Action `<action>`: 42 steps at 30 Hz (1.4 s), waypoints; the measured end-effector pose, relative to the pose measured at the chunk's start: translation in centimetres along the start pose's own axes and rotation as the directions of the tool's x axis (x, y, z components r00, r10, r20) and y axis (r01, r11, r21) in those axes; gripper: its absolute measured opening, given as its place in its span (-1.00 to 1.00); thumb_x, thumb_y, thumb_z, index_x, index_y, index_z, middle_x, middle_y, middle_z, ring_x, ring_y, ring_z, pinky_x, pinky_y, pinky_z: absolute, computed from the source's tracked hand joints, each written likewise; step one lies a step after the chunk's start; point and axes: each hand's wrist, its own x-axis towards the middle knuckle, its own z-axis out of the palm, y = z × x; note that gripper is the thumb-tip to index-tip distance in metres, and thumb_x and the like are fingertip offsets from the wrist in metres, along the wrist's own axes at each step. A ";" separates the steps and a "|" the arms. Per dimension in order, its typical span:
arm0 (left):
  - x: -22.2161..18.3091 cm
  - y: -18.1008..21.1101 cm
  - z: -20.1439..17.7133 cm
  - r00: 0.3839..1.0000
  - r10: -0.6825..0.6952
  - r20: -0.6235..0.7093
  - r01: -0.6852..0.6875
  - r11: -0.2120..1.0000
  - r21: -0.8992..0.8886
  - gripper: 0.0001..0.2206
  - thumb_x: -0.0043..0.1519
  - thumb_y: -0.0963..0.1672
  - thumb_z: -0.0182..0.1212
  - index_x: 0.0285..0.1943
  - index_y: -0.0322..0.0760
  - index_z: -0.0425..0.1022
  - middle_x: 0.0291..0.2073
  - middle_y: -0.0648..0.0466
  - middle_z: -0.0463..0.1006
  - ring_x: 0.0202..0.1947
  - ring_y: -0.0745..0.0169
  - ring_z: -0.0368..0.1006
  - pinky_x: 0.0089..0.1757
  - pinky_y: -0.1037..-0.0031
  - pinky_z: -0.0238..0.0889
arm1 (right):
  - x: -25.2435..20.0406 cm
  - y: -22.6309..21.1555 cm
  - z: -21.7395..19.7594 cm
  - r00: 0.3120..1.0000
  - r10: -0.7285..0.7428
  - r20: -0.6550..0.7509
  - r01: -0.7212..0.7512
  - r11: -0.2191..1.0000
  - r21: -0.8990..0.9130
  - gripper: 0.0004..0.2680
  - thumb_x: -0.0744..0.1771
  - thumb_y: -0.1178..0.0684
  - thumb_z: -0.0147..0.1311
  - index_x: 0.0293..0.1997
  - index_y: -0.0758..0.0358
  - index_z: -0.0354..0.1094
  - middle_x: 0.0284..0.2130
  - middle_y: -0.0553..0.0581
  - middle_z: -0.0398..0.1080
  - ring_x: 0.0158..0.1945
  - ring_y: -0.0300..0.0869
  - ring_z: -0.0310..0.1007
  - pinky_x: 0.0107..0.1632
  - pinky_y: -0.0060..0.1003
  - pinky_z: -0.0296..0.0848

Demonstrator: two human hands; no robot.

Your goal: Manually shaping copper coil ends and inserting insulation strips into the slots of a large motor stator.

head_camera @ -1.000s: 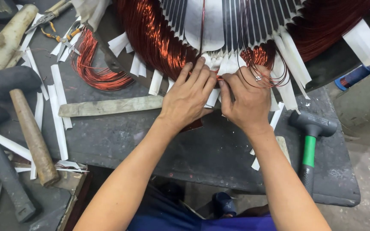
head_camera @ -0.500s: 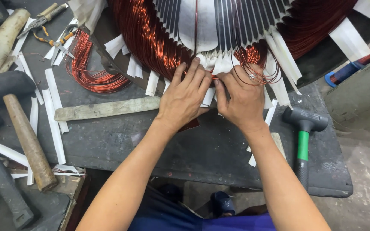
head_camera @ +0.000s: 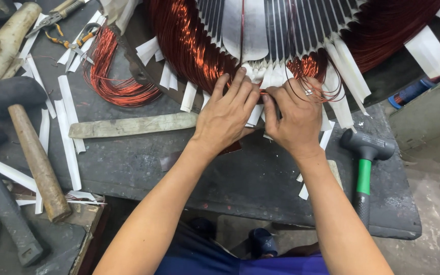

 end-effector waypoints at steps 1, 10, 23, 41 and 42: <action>0.0 0.0 0.0 1.000 0.003 0.000 -0.003 1.000 -0.001 -0.02 -0.22 0.21 0.70 0.28 -0.39 0.41 0.17 -0.24 0.46 0.47 -0.22 0.26 0.39 -0.04 0.04 | 0.0 0.1 0.0 1.000 0.002 -0.001 -0.002 1.000 -0.001 -0.87 0.48 0.03 0.13 -0.12 0.23 0.53 -0.43 0.15 0.33 -0.25 0.09 0.48 0.01 0.01 0.39; 0.2 0.0 0.1 1.000 0.016 0.022 -0.016 1.000 -0.016 -0.04 -0.16 0.19 0.71 0.30 -0.41 0.40 0.18 -0.26 0.46 0.47 -0.23 0.26 0.39 -0.06 0.03 | -0.4 0.7 0.3 1.000 -0.008 -0.012 0.008 1.000 -0.012 -0.87 0.47 0.02 0.11 -0.13 0.20 0.53 -0.44 0.12 0.33 -0.27 0.05 0.49 0.03 0.00 0.37; 0.2 0.2 0.3 0.999 0.004 0.035 -0.004 1.000 -0.006 -0.12 -0.01 0.21 0.65 0.32 -0.40 0.41 0.19 -0.25 0.47 0.49 -0.20 0.26 0.43 -0.12 -0.09 | -0.5 0.8 0.2 1.000 0.015 -0.013 -0.015 0.999 -0.046 -0.87 0.47 0.01 0.09 -0.12 0.16 0.53 -0.44 0.08 0.30 -0.30 0.00 0.47 0.01 -0.06 0.39; -0.1 -0.1 0.1 0.998 0.008 0.069 -0.008 1.000 -0.003 0.02 -0.20 0.22 0.71 0.34 -0.39 0.37 0.22 -0.26 0.43 0.49 -0.24 0.22 0.34 -0.03 0.09 | 0.7 -0.9 -0.5 0.997 0.057 0.049 -0.056 0.998 -0.012 -0.89 0.47 0.06 0.12 -0.09 0.20 0.55 -0.37 0.14 0.38 -0.20 0.08 0.51 -0.03 0.00 0.39; -0.1 0.1 0.2 0.997 0.013 0.076 -0.013 1.000 0.005 0.05 -0.23 0.23 0.71 0.35 -0.39 0.36 0.23 -0.26 0.42 0.50 -0.23 0.20 0.34 -0.01 0.08 | 0.9 -1.3 -1.0 0.994 0.073 0.081 -0.073 0.997 0.000 -0.91 0.46 0.11 0.13 -0.05 0.23 0.56 -0.33 0.17 0.42 -0.17 0.12 0.52 -0.03 0.05 0.38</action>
